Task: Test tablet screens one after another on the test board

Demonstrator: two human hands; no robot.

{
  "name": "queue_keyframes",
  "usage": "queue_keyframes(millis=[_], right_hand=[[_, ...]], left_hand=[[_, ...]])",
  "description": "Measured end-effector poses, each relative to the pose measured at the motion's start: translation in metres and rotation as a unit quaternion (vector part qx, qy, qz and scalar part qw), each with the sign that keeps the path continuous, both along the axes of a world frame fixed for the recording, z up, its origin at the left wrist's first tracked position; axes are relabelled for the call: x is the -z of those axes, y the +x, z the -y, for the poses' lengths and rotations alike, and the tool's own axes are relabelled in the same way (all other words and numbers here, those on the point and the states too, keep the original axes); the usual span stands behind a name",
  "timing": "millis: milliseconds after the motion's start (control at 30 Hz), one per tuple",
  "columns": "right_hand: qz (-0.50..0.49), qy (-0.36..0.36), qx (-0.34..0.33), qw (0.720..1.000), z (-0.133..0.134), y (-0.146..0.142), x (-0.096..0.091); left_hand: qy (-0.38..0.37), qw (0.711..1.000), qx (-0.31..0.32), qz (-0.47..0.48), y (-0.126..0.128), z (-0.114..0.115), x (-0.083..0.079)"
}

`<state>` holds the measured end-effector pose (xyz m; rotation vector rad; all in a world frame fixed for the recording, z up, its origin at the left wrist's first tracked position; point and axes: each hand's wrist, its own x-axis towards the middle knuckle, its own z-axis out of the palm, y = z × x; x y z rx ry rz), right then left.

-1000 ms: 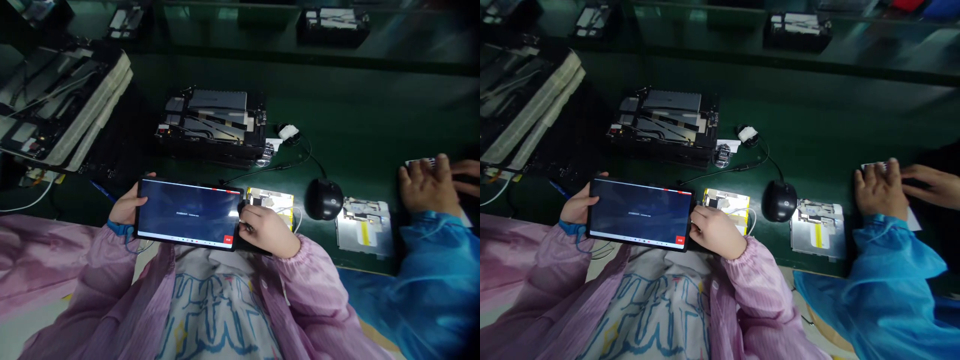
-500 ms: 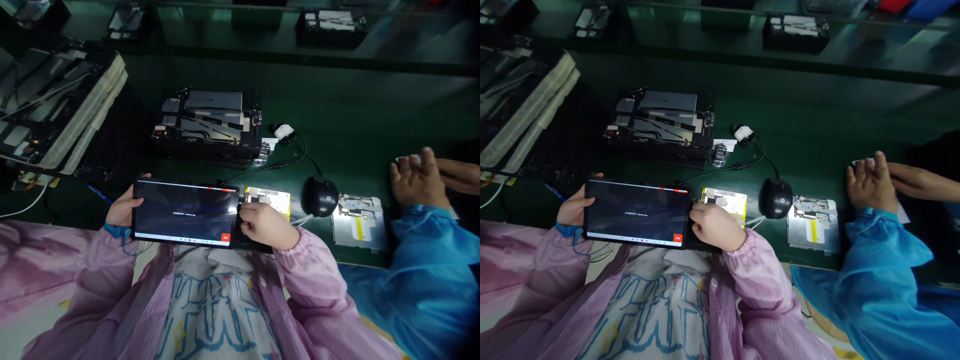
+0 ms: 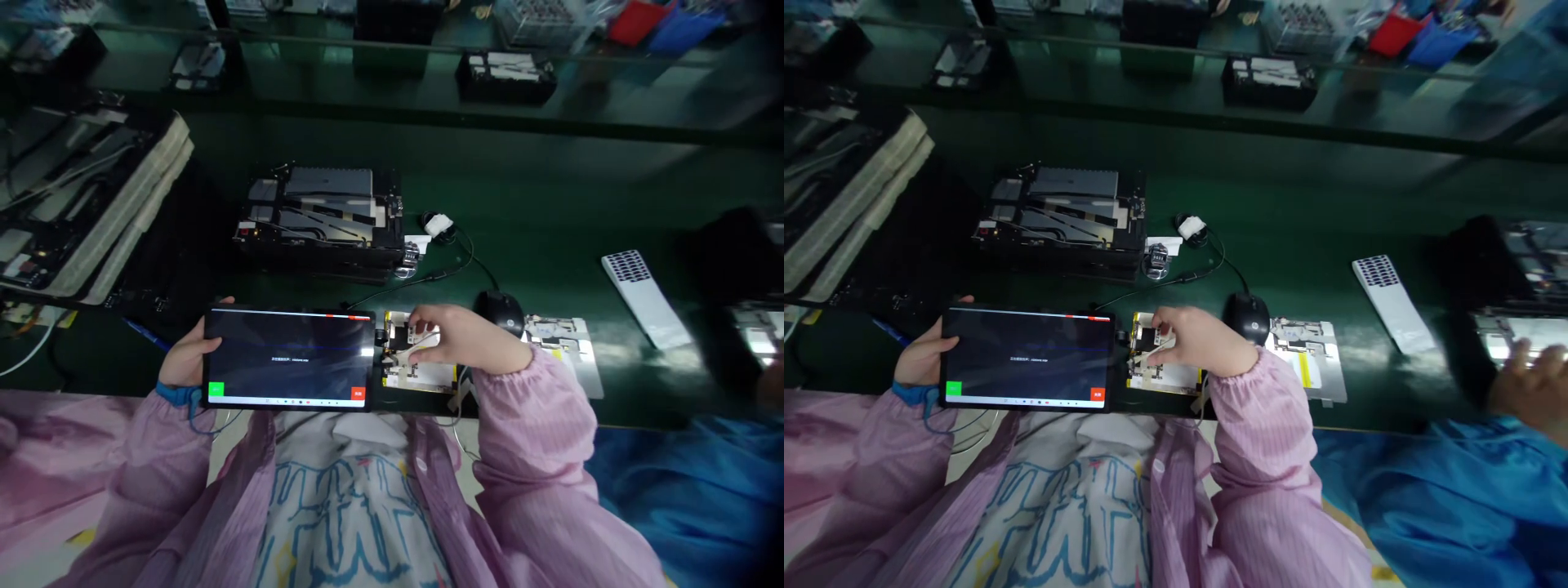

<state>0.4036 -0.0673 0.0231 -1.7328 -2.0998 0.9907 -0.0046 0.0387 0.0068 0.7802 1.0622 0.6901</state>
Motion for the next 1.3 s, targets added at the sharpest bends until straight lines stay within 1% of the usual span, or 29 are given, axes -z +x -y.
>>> queue_keyframes(millis=[67, 100, 133, 200, 267, 333, 400, 433, 467, 500, 533, 600, 633, 700, 767, 833, 867, 967, 1067, 1167, 1300], right_hand=[[0.041, -0.007, -0.043, 0.998, 0.002, -0.001, 0.008], [0.042, -0.010, -0.053, 0.998, 0.004, -0.002, 0.012], [0.026, -0.016, -0.058, 0.998, 0.006, 0.000, 0.015], [-0.048, -0.022, -0.045, 0.998, 0.012, 0.006, 0.018], [-0.122, -0.015, -0.001, 0.992, 0.016, 0.017, 0.019], [-0.157, 0.006, 0.067, 0.985, 0.017, 0.027, 0.020], [-0.147, 0.050, 0.148, 0.977, 0.013, 0.030, 0.023], [-0.125, 0.084, 0.180, 0.972, 0.009, 0.028, 0.025], [-0.094, 0.122, 0.198, 0.968, 0.003, 0.024, 0.027], [-0.058, 0.160, 0.198, 0.965, -0.003, 0.017, 0.029], [-0.021, 0.191, 0.176, 0.965, -0.010, 0.009, 0.030], [0.039, 0.219, 0.092, 0.971, -0.025, -0.011, 0.031], [0.062, 0.218, 0.046, 0.973, -0.033, -0.021, 0.031], [0.106, 0.200, -0.021, 0.974, -0.047, -0.038, 0.030], [0.133, 0.177, -0.053, 0.974, -0.058, -0.049, 0.030], [0.138, 0.164, -0.051, 0.975, -0.064, -0.053, 0.029], [0.138, 0.163, -0.037, 0.976, -0.066, -0.053, 0.029], [0.137, 0.166, 0.030, 0.976, -0.060, -0.046, 0.024], [0.118, 0.164, 0.075, 0.976, -0.043, -0.035, 0.016], [0.050, 0.165, 0.104, 0.979, -0.020, -0.028, 0.010], [-0.066, 0.214, 0.115, 0.968, 0.006, -0.029, 0.013]], left_hand=[[-0.003, 1.000, 0.000, -0.005, 0.000, 0.000, -0.001], [-0.004, 1.000, -0.003, -0.007, 0.001, 0.000, -0.002], [-0.005, 1.000, -0.005, -0.009, 0.001, 0.000, -0.002], [-0.006, 1.000, -0.008, -0.012, 0.002, -0.001, -0.002], [-0.010, 1.000, -0.011, -0.017, 0.002, -0.001, -0.002], [-0.012, 1.000, -0.015, -0.019, 0.003, -0.001, -0.002], [-0.008, 1.000, -0.020, -0.018, 0.003, 0.000, -0.003], [-0.005, 1.000, -0.022, -0.017, 0.003, 0.000, -0.004], [-0.004, 1.000, -0.025, -0.018, 0.003, 0.000, -0.004], [-0.004, 0.999, -0.026, -0.019, 0.002, 0.001, -0.005], [-0.005, 0.999, -0.028, -0.021, 0.002, 0.001, -0.005], [-0.006, 0.999, -0.030, -0.019, 0.001, 0.000, -0.004], [-0.005, 0.999, -0.031, -0.016, 0.000, 0.000, -0.003], [0.001, 1.000, -0.029, -0.005, 0.000, -0.001, -0.002], [0.004, 1.000, -0.026, 0.006, 0.000, -0.001, -0.001], [0.003, 1.000, -0.025, 0.011, 0.000, 0.000, -0.001], [0.001, 1.000, -0.024, 0.013, -0.001, 0.000, -0.002], [-0.004, 1.000, -0.021, 0.008, 0.000, 0.000, -0.004], [-0.001, 1.000, -0.031, 0.004, 0.001, 0.000, -0.006], [0.002, 0.999, -0.047, 0.004, 0.004, 0.000, -0.007], [0.008, 0.999, -0.048, -0.008, 0.004, -0.001, -0.005]])
